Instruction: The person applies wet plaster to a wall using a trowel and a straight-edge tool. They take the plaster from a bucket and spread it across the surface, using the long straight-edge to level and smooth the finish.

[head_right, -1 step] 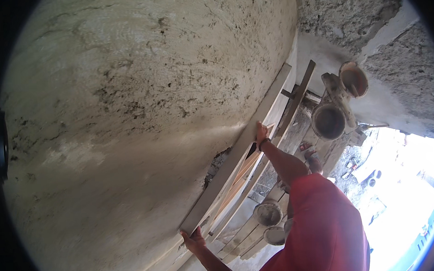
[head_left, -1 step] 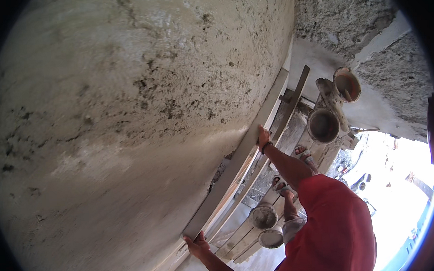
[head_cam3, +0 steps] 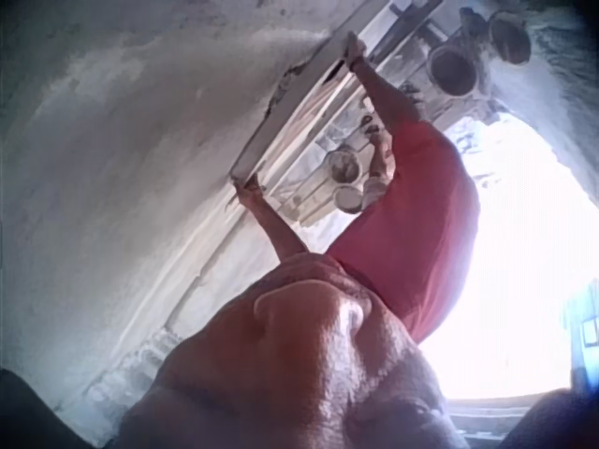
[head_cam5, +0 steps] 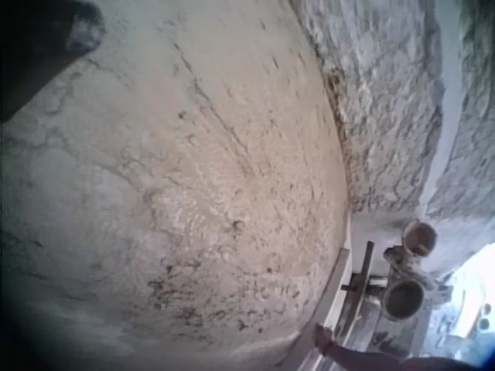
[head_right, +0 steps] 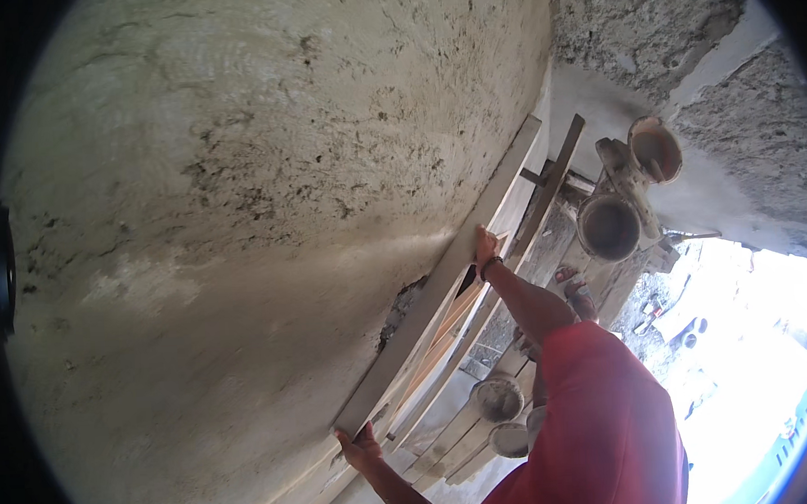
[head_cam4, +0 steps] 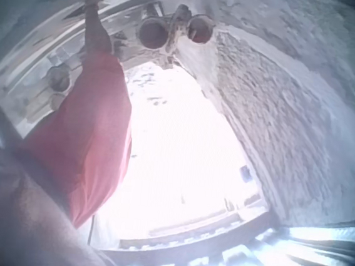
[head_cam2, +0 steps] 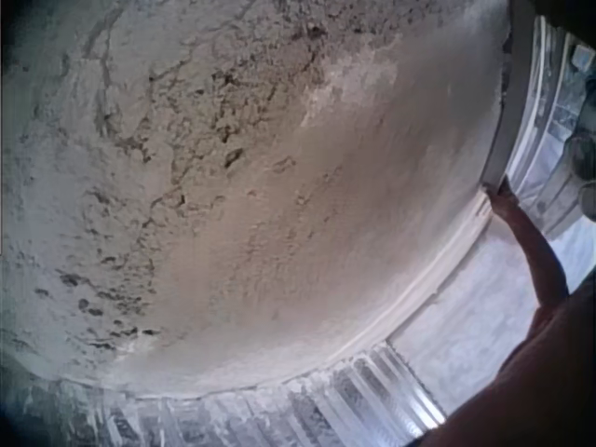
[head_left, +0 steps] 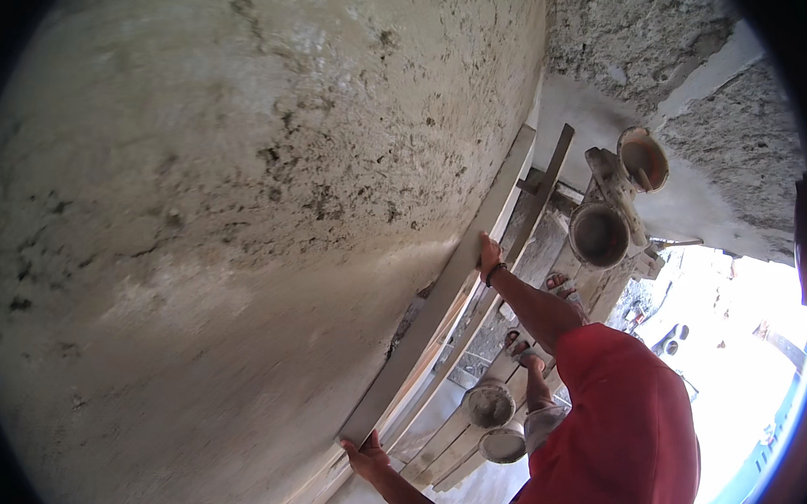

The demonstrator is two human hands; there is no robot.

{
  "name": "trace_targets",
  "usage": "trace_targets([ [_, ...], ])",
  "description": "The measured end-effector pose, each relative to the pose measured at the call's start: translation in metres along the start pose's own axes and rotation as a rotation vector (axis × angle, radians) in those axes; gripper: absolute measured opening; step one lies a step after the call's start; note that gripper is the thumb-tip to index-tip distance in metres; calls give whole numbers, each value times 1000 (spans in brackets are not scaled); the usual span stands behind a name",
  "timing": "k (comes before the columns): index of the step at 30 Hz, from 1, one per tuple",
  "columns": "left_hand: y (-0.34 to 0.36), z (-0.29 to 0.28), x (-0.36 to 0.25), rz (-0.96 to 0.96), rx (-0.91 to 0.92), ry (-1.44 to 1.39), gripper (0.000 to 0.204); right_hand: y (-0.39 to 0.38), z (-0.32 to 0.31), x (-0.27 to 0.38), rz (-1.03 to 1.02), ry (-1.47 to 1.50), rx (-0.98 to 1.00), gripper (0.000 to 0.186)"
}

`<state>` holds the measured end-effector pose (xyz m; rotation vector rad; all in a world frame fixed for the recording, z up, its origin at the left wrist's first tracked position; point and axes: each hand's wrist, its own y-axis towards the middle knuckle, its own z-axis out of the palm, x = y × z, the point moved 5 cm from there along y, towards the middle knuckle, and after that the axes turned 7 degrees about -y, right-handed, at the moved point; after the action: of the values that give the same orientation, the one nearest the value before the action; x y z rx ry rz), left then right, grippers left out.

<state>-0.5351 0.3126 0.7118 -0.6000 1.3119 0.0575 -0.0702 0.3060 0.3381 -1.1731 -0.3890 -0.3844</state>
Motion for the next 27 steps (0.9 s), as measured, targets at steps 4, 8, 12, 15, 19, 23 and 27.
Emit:
trace_targets([
  [4, -3, 3, 0, -48, -46, -55, 55, -35, 12, 51, -47, -64, -65, 39],
  [8, -3, -7, -9, -62, -18, -101, 55, -87, 28, 100, -92, -143, -60, 41],
  [12, -8, -10, -29, -76, -29, -144, 55, -121, 41, 120, -142, -96, -15, 42],
  [15, -3, -22, -41, -47, 29, -171, 53, -141, 49, 126, -159, -84, 46, 43],
  [19, -1, -35, -60, -29, 24, -224, 50, -169, 63, 134, -214, -104, 58, 45],
  [23, 2, -49, -78, -58, 3, -243, 49, -195, 72, 139, -225, -110, 67, 49],
  [27, 4, -64, -98, -89, 8, -255, 48, -225, 84, 142, -231, -133, 96, 51],
])
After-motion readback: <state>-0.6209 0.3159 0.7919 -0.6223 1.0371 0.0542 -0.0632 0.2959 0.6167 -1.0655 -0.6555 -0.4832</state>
